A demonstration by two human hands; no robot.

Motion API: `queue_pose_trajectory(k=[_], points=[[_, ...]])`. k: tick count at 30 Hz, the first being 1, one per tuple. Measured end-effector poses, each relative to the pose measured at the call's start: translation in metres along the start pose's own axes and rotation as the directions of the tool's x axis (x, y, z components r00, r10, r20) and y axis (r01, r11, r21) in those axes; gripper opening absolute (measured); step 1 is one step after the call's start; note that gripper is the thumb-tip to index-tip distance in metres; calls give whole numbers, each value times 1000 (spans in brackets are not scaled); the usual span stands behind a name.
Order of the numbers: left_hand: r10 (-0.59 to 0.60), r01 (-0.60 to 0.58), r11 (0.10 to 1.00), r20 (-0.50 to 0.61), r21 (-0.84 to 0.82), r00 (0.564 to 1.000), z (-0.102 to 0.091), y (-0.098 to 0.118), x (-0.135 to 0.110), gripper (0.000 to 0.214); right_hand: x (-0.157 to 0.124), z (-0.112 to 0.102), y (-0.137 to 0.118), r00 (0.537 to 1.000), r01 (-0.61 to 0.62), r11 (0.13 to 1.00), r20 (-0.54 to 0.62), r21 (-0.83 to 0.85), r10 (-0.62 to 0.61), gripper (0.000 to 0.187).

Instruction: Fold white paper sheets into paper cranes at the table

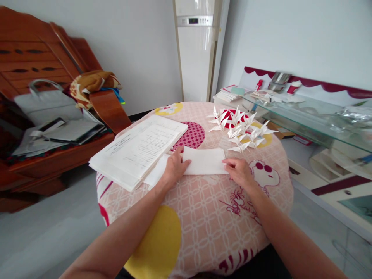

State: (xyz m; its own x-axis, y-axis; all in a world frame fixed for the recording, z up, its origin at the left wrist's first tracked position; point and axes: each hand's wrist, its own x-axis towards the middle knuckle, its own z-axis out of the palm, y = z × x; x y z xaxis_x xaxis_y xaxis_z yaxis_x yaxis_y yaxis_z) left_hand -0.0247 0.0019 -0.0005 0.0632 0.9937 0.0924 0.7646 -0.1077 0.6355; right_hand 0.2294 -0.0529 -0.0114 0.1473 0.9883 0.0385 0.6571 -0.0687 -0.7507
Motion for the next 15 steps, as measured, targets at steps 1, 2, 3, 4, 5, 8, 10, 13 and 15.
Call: queue_pose_trajectory(k=[1, 2, 3, 4, 5, 8, 10, 13, 15], points=[[17, -17, 1000, -5, -24, 1000, 1, -1, -1, 59, 0, 0, -1, 1000, -4, 999, 0, -31, 4, 40], [35, -35, 998, -8, -51, 999, 1, -2, -2, 61, -1, 0, -1, 1000, -7, 999, 0, -54, 7, 40], [51, -51, 996, -9, -77, 999, 1, -3, -2, 62, -1, 1, -2, 1000, -7, 998, 0, -69, 7, 40], [64, -64, 993, -8, -97, 998, 2, -5, -2, 61, -1, 1, -2, 1000, -7, 997, -1, -80, 7, 40], [76, -76, 992, -7, -105, 997, 2, -6, -2, 56, -1, 1, -3, 1000, -6, 996, -2, -88, 6, 40], [100, -99, 993, 18, -69, 995, 3, -10, 1, 35, -2, 0, -3, 1000, -4, 995, 2, -100, 4, 41], [105, -104, 994, 33, -38, 994, 4, -12, 2, 30, -2, 0, -3, 1000, -6, 995, 16, -98, 7, 42], [106, -106, 994, 41, -16, 993, 4, -13, 2, 32, -3, -1, -4, 1000, -13, 995, 23, -101, 15, 43], [108, -108, 994, 43, -7, 993, 3, -13, 2, 33, -3, -1, -5, 999, -27, 995, 21, -98, 29, 44]])
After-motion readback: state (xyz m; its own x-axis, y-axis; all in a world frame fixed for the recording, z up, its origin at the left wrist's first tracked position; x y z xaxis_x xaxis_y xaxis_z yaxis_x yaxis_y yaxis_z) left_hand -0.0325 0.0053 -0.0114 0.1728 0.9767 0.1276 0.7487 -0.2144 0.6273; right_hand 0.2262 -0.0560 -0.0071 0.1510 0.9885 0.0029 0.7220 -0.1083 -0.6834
